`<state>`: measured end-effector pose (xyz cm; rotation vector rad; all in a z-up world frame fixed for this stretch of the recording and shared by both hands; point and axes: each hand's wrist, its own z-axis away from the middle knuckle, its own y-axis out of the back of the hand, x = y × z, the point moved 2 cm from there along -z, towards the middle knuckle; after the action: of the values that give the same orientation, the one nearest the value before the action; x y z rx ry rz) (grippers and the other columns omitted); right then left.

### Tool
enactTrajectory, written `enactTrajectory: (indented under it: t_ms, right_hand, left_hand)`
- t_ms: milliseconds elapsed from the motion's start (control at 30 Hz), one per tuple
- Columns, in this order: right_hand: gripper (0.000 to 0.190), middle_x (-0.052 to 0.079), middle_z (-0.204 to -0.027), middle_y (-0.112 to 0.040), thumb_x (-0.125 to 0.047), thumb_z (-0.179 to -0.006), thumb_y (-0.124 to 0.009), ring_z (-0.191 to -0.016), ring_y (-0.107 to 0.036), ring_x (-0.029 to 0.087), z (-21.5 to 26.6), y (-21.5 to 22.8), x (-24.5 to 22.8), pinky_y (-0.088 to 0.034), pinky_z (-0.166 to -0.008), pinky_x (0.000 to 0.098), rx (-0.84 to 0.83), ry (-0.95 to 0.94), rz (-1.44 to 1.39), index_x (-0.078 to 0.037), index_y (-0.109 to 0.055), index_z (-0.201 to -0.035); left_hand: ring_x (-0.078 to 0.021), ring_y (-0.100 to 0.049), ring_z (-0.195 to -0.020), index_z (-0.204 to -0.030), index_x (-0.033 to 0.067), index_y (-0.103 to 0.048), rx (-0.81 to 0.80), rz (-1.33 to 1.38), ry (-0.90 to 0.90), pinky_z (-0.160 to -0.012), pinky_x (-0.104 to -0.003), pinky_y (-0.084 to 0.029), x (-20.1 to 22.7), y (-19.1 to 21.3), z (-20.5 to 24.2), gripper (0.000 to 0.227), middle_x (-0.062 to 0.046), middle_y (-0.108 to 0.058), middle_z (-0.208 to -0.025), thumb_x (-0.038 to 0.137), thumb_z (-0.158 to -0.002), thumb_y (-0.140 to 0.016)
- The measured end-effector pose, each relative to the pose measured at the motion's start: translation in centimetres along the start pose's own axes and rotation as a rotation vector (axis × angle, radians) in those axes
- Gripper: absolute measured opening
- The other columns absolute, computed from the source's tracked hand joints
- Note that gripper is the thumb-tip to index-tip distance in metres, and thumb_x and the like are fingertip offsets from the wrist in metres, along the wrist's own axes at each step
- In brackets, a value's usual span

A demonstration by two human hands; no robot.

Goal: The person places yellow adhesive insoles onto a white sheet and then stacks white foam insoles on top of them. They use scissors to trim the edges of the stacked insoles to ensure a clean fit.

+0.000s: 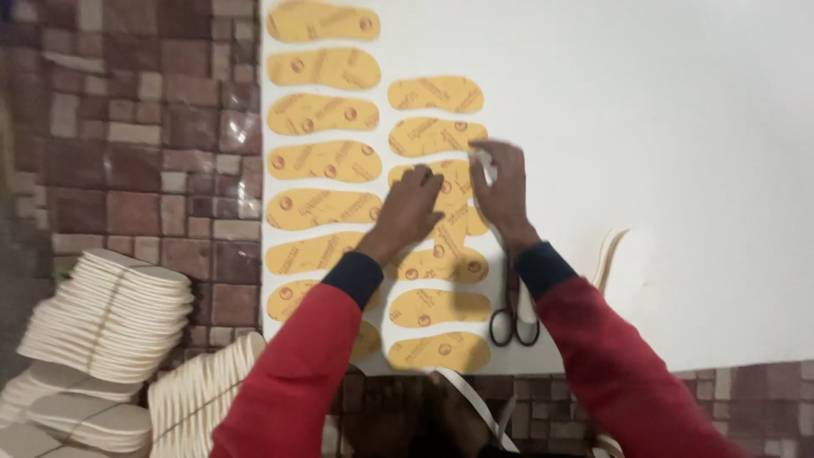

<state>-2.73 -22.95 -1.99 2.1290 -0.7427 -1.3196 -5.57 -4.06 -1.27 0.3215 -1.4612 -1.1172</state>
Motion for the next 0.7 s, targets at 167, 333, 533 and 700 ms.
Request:
enactTrajectory:
  t_ms: [167,333,533,700]
  right_hand:
    - [0.033,0.011,-0.122,-0.064,-0.026,-0.102,-0.067,-0.112,-0.056,0.031,1.2,0.7,-1.8,-0.047,-0.100,0.0432,-0.165,-0.181,-0.029,-0.014,-0.065,-0.132]
    - [0.045,0.010,-0.127,-0.062,-0.038,-0.102,-0.068,-0.122,-0.054,0.030,2.1,1.0,-3.3,-0.049,-0.100,0.0380,-0.276,-0.306,-0.067,-0.014,-0.059,-0.139]
    - [0.068,0.023,-0.143,-0.047,-0.057,-0.108,-0.046,-0.131,-0.050,0.039,1.6,3.3,-5.1,-0.045,-0.109,0.0478,-0.215,-0.406,-0.303,-0.005,-0.042,-0.150]
    - [0.056,0.014,-0.115,-0.066,-0.016,-0.097,-0.071,-0.099,-0.072,0.023,2.0,3.0,-4.4,-0.065,-0.080,0.0341,-0.441,-0.892,-0.946,-0.004,-0.051,-0.147]
  left_hand:
    - [-0.0339,-0.056,-0.118,-0.140,0.0016,-0.051,-0.028,-0.001,0.010,-0.098,-0.045,-0.050,0.0,-1.7,-1.0,0.056,-0.018,-0.053,-0.125,0.011,-0.090,-0.073]
    - [-0.0349,-0.050,-0.125,-0.148,0.0032,-0.043,-0.100,-0.129,-0.049,-0.102,-0.047,-0.046,1.6,-0.4,-0.9,0.075,-0.018,-0.050,-0.135,0.013,-0.084,-0.081]
    - [-0.0387,-0.060,-0.110,-0.129,0.0158,-0.062,-0.039,0.396,0.027,-0.096,-0.054,-0.050,-2.1,0.7,-3.2,0.039,-0.013,-0.054,-0.114,0.016,-0.091,-0.073]
    - [-0.0149,-0.063,-0.087,-0.132,0.0084,-0.063,0.300,1.049,0.240,-0.079,-0.031,-0.069,-3.7,6.6,-3.3,0.046,-0.009,-0.049,-0.107,0.010,-0.090,-0.081]
